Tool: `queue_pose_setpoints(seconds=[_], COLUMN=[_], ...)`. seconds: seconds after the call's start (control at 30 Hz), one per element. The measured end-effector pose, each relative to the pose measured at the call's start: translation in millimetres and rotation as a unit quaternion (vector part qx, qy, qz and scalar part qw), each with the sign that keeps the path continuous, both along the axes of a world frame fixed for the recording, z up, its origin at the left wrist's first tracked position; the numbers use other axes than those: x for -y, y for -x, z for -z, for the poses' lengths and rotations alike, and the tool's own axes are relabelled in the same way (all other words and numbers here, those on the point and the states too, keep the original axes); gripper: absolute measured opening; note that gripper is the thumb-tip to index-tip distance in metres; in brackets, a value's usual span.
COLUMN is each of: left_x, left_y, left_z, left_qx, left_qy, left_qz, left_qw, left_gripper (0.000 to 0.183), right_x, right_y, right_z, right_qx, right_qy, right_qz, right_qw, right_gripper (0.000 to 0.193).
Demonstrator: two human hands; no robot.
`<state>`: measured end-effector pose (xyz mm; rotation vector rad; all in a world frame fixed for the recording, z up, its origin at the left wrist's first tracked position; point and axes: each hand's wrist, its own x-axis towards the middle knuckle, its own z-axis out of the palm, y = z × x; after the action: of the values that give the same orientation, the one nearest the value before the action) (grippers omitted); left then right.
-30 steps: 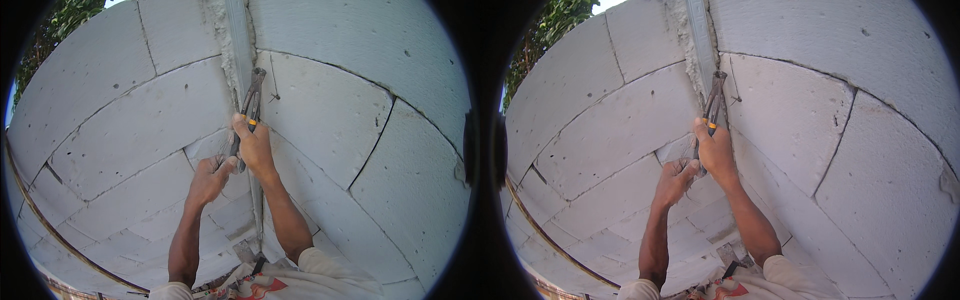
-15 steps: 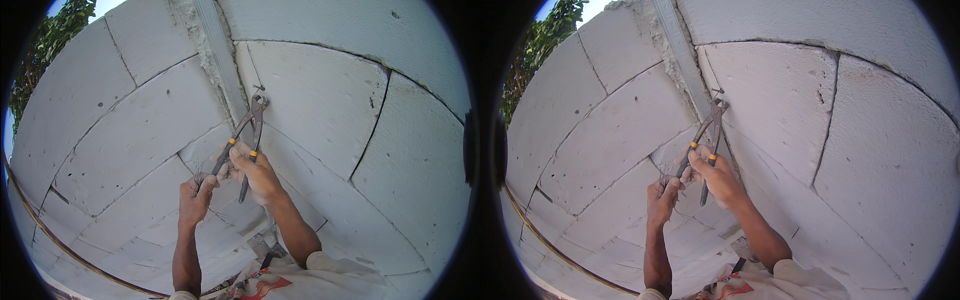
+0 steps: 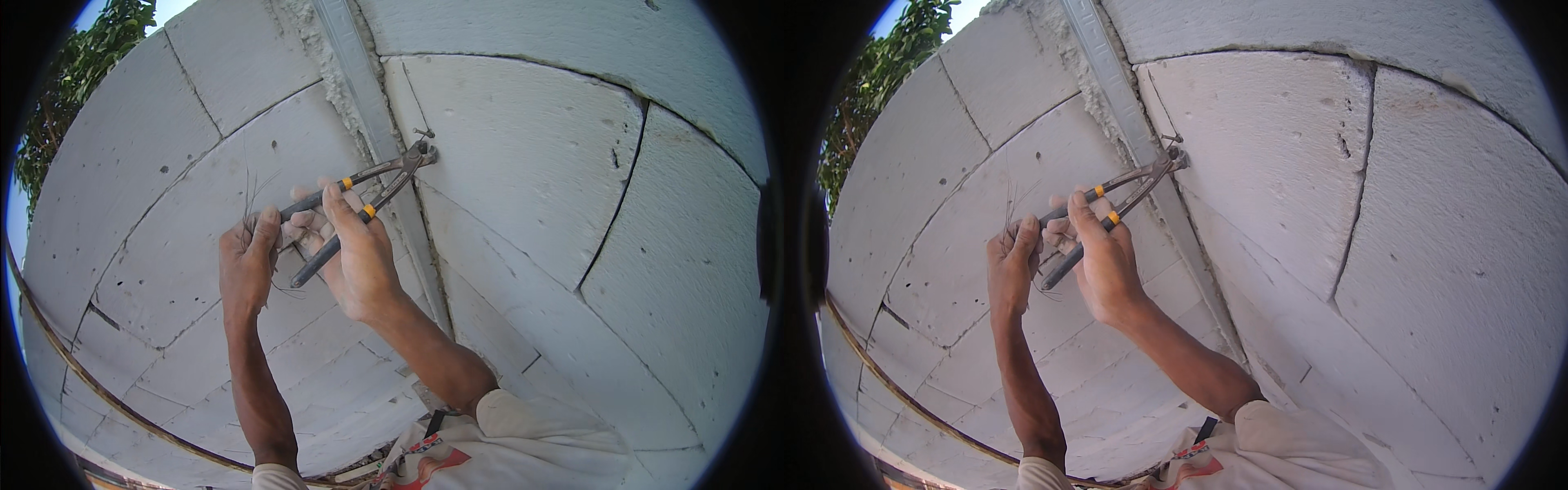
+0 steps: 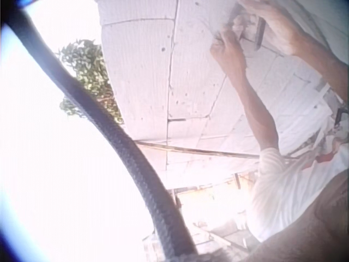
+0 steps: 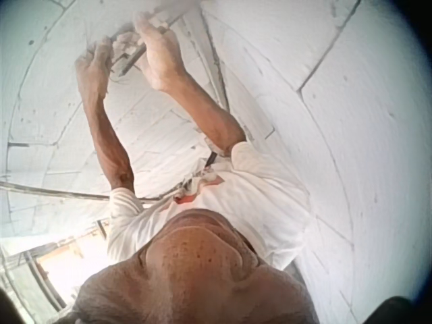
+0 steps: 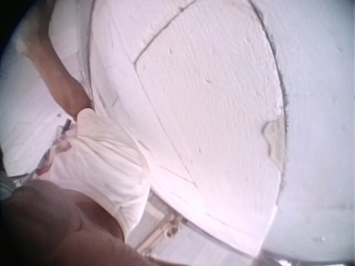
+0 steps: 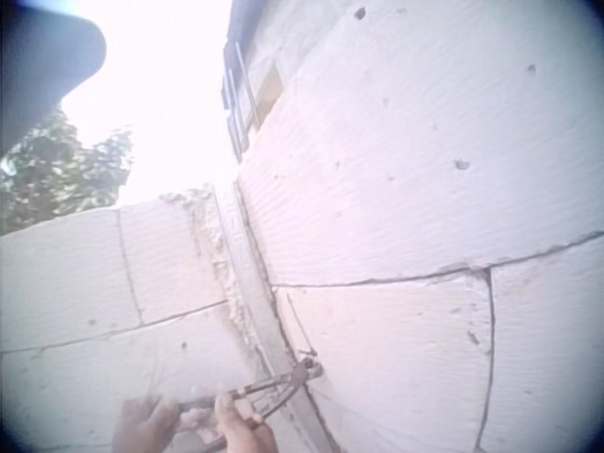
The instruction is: The person uses pincers to twist and cut thin wire around a metal rail embedded in a wall groove while standing on a scaffold.
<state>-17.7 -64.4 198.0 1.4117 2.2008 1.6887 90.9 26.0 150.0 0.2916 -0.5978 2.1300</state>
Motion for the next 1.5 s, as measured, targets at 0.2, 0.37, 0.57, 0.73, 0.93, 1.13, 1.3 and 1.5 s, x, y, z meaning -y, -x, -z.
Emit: queue_pose_setpoints(seconds=[0.2, 0.37, 0.57, 0.73, 0.93, 1.13, 1.3, 1.5], left_x=[-1.8, -5.9, -15.0, -12.3, -7.7, -4.6, 13.1, -45.6], left_y=[5.4, 9.9, 12.2, 8.5, 6.3, 12.2, 15.3, -22.8], left_z=[4.9, 3.1, 14.0, 2.9, 19.9, 19.1, 15.4, -6.4], left_qx=[0.009, 0.012, 0.026, 0.030, 0.038, 0.000, -0.038, -0.083], left_qy=[-0.015, -0.029, -0.038, -0.019, -0.041, 0.007, 0.054, -0.060], left_qz=[0.001, 0.013, 0.012, 0.000, 0.008, -0.003, 0.032, 0.046], left_qw=[1.000, 0.999, 0.999, 0.999, 0.998, 1.000, 0.997, 0.994], left_gripper=[0.045, 0.044, 0.043, 0.048, 0.049, 0.052, 0.050, 0.039], right_x=[-4.6, -4.1, -7.8, -2.7, -1.8, -10.7, -18.6, -7.8], right_y=[-0.9, 0.0, 1.8, -2.2, -8.0, -10.1, -20.2, -29.5], right_z=[-1.6, -3.2, 1.2, -11.2, -0.2, 9.7, 39.4, 135.5], right_qx=[0.050, 0.086, 0.146, 0.142, 0.091, 0.112, 0.143, 0.236], right_qy=[-0.054, -0.078, -0.135, -0.107, -0.100, -0.158, -0.159, -0.197], right_qz=[0.026, 0.066, 0.153, 0.189, 0.152, 0.147, 0.162, 0.162], right_qw=[0.997, 0.991, 0.968, 0.966, 0.979, 0.970, 0.963, 0.938], right_gripper=[0.038, 0.041, 0.046, 0.040, 0.039, 0.052, 0.065, 0.056])
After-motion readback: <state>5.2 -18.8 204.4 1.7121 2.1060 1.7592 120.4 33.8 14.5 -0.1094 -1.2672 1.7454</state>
